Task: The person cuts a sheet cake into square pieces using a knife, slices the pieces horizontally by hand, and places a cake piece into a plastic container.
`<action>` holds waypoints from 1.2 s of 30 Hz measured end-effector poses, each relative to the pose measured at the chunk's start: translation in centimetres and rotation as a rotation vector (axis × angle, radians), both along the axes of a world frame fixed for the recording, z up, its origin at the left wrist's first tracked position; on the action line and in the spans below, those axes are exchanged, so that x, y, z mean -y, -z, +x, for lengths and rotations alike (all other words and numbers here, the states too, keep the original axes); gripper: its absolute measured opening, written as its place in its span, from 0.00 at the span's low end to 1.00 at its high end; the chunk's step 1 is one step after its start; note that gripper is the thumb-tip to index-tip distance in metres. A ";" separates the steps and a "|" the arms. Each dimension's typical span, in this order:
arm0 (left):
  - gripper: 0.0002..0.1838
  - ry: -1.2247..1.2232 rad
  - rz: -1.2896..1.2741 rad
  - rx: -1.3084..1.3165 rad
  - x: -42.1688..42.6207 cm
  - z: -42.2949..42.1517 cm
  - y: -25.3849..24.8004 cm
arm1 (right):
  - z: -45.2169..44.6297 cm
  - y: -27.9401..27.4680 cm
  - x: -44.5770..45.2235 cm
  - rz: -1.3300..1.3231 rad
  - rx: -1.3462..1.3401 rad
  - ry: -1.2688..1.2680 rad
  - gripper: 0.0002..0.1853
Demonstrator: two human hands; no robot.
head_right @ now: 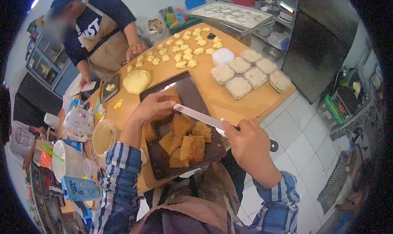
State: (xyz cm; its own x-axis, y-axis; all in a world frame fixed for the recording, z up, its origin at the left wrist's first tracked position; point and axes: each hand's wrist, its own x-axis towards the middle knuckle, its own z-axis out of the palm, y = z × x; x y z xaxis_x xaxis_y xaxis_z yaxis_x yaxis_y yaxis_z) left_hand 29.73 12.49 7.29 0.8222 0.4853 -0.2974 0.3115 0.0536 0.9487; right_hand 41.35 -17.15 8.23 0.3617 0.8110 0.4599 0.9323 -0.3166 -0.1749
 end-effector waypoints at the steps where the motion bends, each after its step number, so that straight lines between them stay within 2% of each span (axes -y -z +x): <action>1: 0.21 0.037 -0.023 -0.020 0.2 -0.4 -0.5 | -0.3 -0.3 0.2 0.004 -0.013 -0.019 0.16; 8: 0.16 0.175 0.023 -0.109 1.4 -4.8 -2.2 | -1.4 -1.9 2.4 -0.050 -0.107 -0.071 0.13; 11: 0.14 0.211 0.122 -0.191 3.1 -7.2 -3.2 | -0.7 -2.1 3.4 -0.078 -0.117 -0.042 0.13; 14: 0.14 0.343 0.374 -0.273 4.0 -9.5 -1.7 | 0.5 -1.3 3.4 -0.077 -0.046 0.027 0.13; 15: 0.14 0.424 0.698 -0.206 4.4 -10.0 -1.5 | 1.0 -1.1 3.0 -0.076 -0.032 0.045 0.13; 21: 0.12 0.342 0.942 -0.381 6.3 -9.6 -3.3 | 3.5 0.8 0.7 -0.151 -0.015 0.065 0.10; 27: 0.14 0.317 0.810 -0.625 6.8 -6.5 -7.1 | 4.7 1.0 -0.9 -0.201 0.001 0.018 0.10; 30: 0.13 0.246 1.231 -0.478 4.2 -4.8 -5.6 | 5.2 0.7 -1.5 -0.278 -0.011 0.019 0.09; 32: 0.15 0.246 1.259 -0.412 2.1 -3.2 -3.9 | 5.4 0.3 -2.0 -0.362 -0.049 0.030 0.07; 36: 0.19 0.244 1.270 -0.390 0.5 -0.5 -1.2 | 6.0 0.4 -2.5 -0.346 -0.068 0.000 0.07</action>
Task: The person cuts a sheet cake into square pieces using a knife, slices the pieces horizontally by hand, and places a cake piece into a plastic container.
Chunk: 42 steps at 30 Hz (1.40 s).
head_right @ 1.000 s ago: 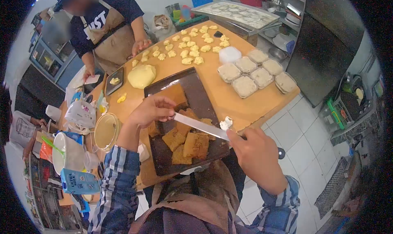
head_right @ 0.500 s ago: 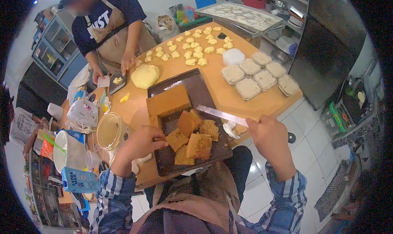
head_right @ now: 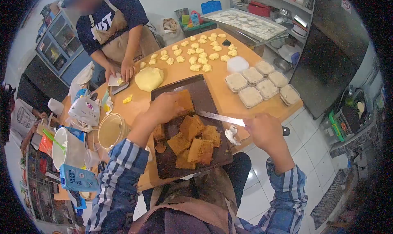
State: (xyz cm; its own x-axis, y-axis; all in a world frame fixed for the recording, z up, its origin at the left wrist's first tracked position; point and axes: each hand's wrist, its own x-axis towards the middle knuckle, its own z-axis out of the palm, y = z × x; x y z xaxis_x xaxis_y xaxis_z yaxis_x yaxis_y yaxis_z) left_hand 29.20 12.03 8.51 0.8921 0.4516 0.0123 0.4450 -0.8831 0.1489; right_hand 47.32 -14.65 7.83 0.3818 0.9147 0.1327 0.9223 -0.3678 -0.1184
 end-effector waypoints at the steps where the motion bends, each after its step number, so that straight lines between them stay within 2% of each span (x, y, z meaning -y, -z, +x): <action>1: 0.21 -0.009 0.006 -0.006 -0.1 0.5 0.5 | 0.3 0.1 -0.1 0.001 -0.012 -0.010 0.07; 6: 0.30 -0.040 -0.004 -0.069 -0.4 1.5 2.4 | 1.4 1.1 -0.2 0.038 -0.060 -0.035 0.08; 9: 0.32 -0.046 0.029 -0.160 -0.5 1.6 2.7 | 1.6 1.2 -0.3 0.041 -0.098 -0.049 0.10; 26: 0.25 0.006 0.063 -0.127 -1.6 1.8 3.0 | 1.9 3.9 -1.9 0.026 -0.155 -0.086 0.11; 30: 0.25 -0.022 0.049 -0.214 -1.2 2.1 1.7 | 2.4 4.8 -2.1 0.125 -0.243 -0.113 0.10; 32: 0.24 -0.006 0.056 -0.165 -1.3 1.9 1.9 | 2.6 5.0 -2.2 0.162 -0.253 -0.133 0.10; 38: 0.23 -0.041 -0.001 -0.224 -1.4 2.2 1.7 | 1.8 2.1 -1.7 0.087 -0.121 -0.096 0.10; 42: 0.23 -0.040 0.004 -0.234 -1.5 2.2 1.5 | 2.7 1.9 -1.9 0.054 -0.129 -0.134 0.11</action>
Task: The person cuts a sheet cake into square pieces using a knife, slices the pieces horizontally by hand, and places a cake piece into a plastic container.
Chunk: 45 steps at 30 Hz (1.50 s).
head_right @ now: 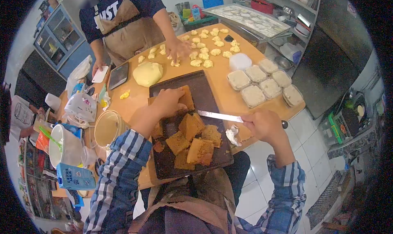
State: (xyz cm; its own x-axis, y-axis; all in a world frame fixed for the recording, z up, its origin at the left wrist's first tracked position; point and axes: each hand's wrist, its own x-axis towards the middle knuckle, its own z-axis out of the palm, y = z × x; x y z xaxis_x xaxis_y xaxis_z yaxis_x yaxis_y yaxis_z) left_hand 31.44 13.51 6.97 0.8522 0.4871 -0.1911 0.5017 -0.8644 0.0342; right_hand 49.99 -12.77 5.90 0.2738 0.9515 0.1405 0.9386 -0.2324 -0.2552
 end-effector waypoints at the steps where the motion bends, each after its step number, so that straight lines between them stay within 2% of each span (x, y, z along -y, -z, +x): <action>1: 0.22 0.002 0.000 0.004 -0.1 0.1 0.1 | 0.2 0.4 -0.4 -0.019 -0.008 -0.014 0.11; 5: 0.21 -0.008 -0.010 0.006 -0.2 0.2 0.2 | 0.2 1.2 -1.9 -0.092 -0.038 -0.030 0.11; 9: 0.24 0.025 0.004 0.042 -0.2 -0.1 0.0 | 0.3 2.2 -2.7 -0.010 -0.129 -0.080 0.11; 14: 0.21 -0.016 -0.026 0.002 -0.5 0.2 0.2 | 0.7 3.0 -2.6 0.090 -0.253 -0.142 0.11; 17: 0.21 -0.027 -0.039 -0.003 -0.4 0.3 -0.1 | 0.5 2.3 -2.4 0.001 -0.254 -0.105 0.11; 20: 0.21 -0.032 -0.048 -0.010 -0.3 0.3 -0.3 | 0.5 2.4 -2.3 0.034 -0.244 -0.113 0.11; 26: 0.20 -0.041 -0.059 -0.008 -0.4 0.3 -0.4 | 0.1 1.0 -1.3 0.027 -0.016 -0.056 0.12; 32: 0.20 -0.042 -0.055 0.003 -0.7 0.4 0.1 | 0.8 0.5 0.0 0.031 -0.034 0.008 0.11; 36: 0.25 0.008 -0.028 0.018 -0.7 0.4 -0.1 | 0.7 1.9 -1.1 0.031 -0.106 -0.008 0.11; 41: 0.26 -0.003 -0.015 0.015 -0.8 0.4 -0.1 | 0.7 2.4 -1.7 0.092 -0.242 -0.042 0.12; 45: 0.26 0.001 -0.013 0.008 -1.1 0.6 0.1 | 0.9 2.4 -1.4 0.059 -0.240 -0.030 0.12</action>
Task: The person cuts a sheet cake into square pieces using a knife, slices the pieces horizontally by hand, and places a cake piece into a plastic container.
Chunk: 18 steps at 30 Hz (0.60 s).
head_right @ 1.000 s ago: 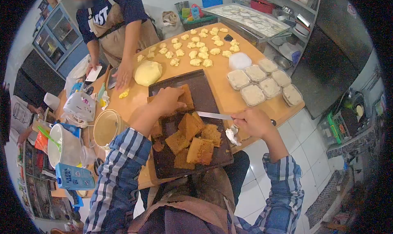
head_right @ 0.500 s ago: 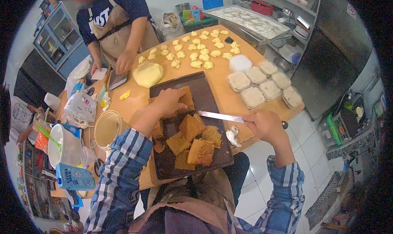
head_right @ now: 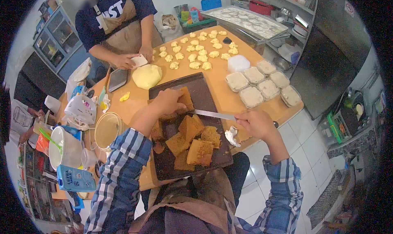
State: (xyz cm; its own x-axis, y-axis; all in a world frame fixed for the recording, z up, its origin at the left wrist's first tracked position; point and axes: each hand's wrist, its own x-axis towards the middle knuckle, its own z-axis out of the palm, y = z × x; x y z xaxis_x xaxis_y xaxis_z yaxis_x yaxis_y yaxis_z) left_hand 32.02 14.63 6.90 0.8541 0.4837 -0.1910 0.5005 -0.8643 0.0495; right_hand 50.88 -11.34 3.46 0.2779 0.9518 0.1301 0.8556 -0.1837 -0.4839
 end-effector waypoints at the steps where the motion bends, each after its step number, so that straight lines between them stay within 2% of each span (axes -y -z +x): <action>1: 0.24 -0.013 -0.021 -0.009 0.1 0.1 -0.1 | -0.2 -0.2 0.1 -0.024 0.030 0.017 0.12; 5: 0.22 -0.040 -0.054 -0.029 0.0 0.3 -0.1 | -1.2 -2.1 0.5 -0.089 0.190 0.051 0.11; 8: 0.22 -0.041 -0.055 -0.040 -0.1 0.3 -0.2 | -1.0 -2.8 1.4 -0.073 0.212 0.087 0.11; 14: 0.24 -0.021 -0.054 -0.058 -0.3 0.5 -0.7 | -1.1 -2.1 0.2 -0.030 0.230 0.076 0.09; 18: 0.24 -0.031 -0.066 -0.036 -0.2 0.2 -0.8 | -0.8 -0.3 -1.2 0.025 0.130 0.037 0.09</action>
State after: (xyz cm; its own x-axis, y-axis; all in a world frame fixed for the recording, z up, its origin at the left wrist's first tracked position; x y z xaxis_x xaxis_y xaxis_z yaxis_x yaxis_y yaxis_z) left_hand 32.17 14.86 7.69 0.8309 0.4953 -0.2537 0.5296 -0.8438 0.0870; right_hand 50.06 -10.15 3.71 0.2921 0.9371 0.1910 0.9044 -0.2057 -0.3738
